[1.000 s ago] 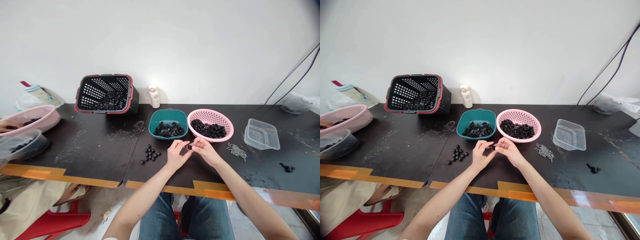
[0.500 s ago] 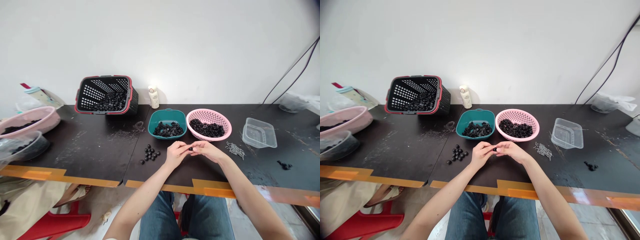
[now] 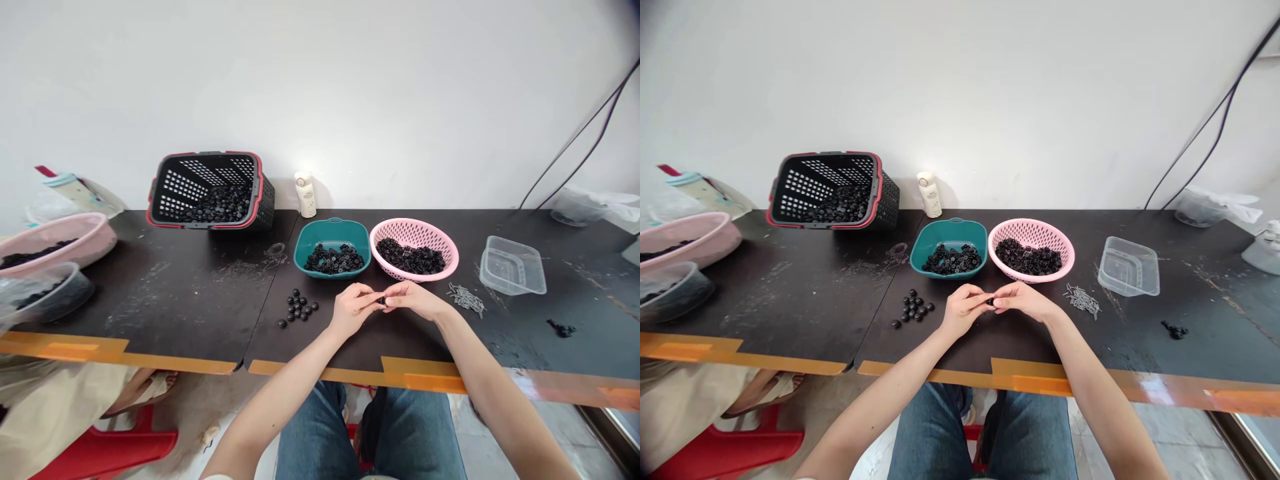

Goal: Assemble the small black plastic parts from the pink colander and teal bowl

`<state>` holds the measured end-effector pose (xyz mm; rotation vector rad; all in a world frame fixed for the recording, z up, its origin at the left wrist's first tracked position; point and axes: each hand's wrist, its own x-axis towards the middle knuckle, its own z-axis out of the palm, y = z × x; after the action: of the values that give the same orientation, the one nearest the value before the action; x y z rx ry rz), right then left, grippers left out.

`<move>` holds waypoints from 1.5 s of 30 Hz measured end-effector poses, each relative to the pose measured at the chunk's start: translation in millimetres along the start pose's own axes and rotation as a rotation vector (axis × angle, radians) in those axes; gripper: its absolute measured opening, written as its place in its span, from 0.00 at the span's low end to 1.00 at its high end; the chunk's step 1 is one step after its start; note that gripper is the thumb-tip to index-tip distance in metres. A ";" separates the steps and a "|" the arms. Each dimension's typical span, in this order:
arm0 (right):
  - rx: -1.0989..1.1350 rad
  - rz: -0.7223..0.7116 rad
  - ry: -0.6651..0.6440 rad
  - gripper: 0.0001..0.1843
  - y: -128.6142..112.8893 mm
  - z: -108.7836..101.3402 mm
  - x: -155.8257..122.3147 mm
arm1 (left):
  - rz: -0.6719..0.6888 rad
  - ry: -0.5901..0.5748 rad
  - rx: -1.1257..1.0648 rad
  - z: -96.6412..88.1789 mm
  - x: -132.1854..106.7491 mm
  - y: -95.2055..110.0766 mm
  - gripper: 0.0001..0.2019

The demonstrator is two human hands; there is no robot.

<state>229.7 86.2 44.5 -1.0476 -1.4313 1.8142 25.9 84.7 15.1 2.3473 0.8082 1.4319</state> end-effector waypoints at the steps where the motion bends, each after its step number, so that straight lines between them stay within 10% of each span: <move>1: -0.010 -0.001 0.000 0.13 0.1 -0.3 0.1 | 0.001 -0.001 -0.007 0.3 -0.2 -0.2 0.12; 29: 0.103 -0.261 0.177 0.12 30.9 18.0 19.9 | -0.005 0.040 0.046 -4.7 1.0 -5.9 0.11; 39: 0.153 -0.185 0.029 0.19 21.6 23.0 15.1 | 0.030 0.064 0.120 -3.1 -2.2 -3.2 0.11; 45: 0.162 -0.254 0.197 0.14 24.3 33.4 15.2 | -0.008 0.051 0.132 -3.6 -1.9 -3.9 0.12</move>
<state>193.6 76.3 21.2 -0.8921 -1.2178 1.5696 20.8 86.5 13.5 2.4085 0.9520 1.4825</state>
